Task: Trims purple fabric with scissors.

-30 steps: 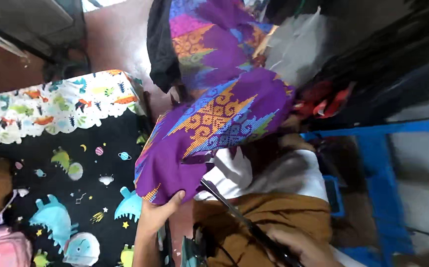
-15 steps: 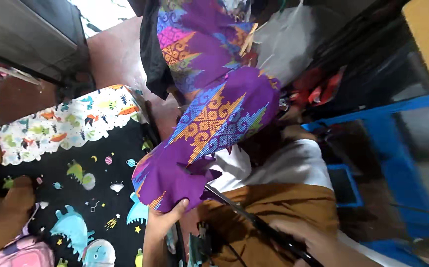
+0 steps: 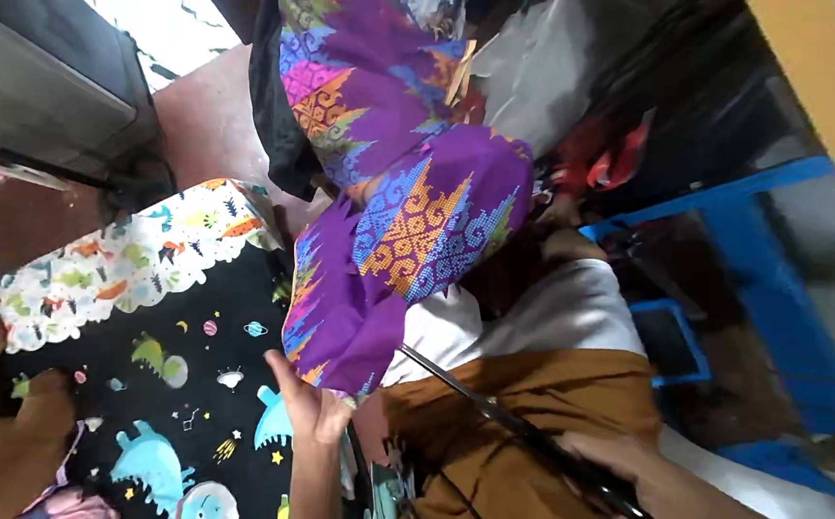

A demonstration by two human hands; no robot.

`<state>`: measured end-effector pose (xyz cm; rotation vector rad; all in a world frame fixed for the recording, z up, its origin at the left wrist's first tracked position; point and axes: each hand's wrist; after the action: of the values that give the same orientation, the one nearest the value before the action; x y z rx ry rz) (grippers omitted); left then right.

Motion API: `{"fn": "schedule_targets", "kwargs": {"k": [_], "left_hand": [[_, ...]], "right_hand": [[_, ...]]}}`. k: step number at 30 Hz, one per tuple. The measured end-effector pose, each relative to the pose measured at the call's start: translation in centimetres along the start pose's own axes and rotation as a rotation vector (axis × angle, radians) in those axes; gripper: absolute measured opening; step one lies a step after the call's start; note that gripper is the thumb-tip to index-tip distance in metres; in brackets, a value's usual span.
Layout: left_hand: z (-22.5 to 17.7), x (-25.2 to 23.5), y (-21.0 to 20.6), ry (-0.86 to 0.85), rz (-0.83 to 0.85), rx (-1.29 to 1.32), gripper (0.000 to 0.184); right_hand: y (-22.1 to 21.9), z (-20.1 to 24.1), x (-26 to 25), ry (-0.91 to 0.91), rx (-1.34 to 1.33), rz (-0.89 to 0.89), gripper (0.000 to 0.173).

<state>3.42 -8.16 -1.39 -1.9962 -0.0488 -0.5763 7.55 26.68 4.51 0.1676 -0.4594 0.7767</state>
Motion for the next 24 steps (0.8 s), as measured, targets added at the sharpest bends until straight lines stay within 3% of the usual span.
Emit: {"fn": "schedule_targets", "kwargs": {"k": [3, 5, 9, 14, 16, 17, 20, 24], "left_hand": [[1.7, -0.3, -2.0, 0.059, -0.098, -0.154, 0.036], [3.4, -0.6, -2.8, 0.05, -0.119, -0.276, 0.026], [6.2, -2.4, -3.9, -0.056, -0.026, -0.429, 0.036], [8.2, -4.9, -6.9, -0.264, -0.133, -0.701, 0.037], [8.4, -5.4, -7.6, -0.317, -0.113, -0.806, 0.039], [8.3, -5.6, -7.8, -0.319, -0.095, -0.845, 0.039], [6.8, -6.0, -7.7, -0.148, -0.033, -0.632, 0.031], [4.4, -6.2, -6.8, 0.138, -0.156, 0.004, 0.06]], "right_hand": [[0.3, 0.6, -0.5, -0.173, -0.099, -0.144, 0.076], [0.2, 1.2, 0.2, -0.203, -0.113, -0.143, 0.081], [-0.8, 2.4, 2.2, -0.224, -0.098, -0.193, 0.072], [-1.0, 3.3, 3.5, -0.231, -0.23, -0.328, 0.065], [-1.1, 2.6, 4.9, -0.167, -0.227, -0.343, 0.062], [-1.5, 1.1, 5.7, -0.065, -0.163, -0.362, 0.072], [-2.1, -1.5, 7.0, 0.025, -0.102, -0.394, 0.076], [-1.8, -2.6, 7.6, -0.055, -0.157, -0.388, 0.065]]}}
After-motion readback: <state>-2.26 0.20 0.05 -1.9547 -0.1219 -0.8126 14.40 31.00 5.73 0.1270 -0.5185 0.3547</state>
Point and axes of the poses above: each hand's wrist, its own x-axis away from the middle knuckle, its own y-axis out of the back of the hand, z = x × y, and after that the axes turned 9 degrees about y, right-handed
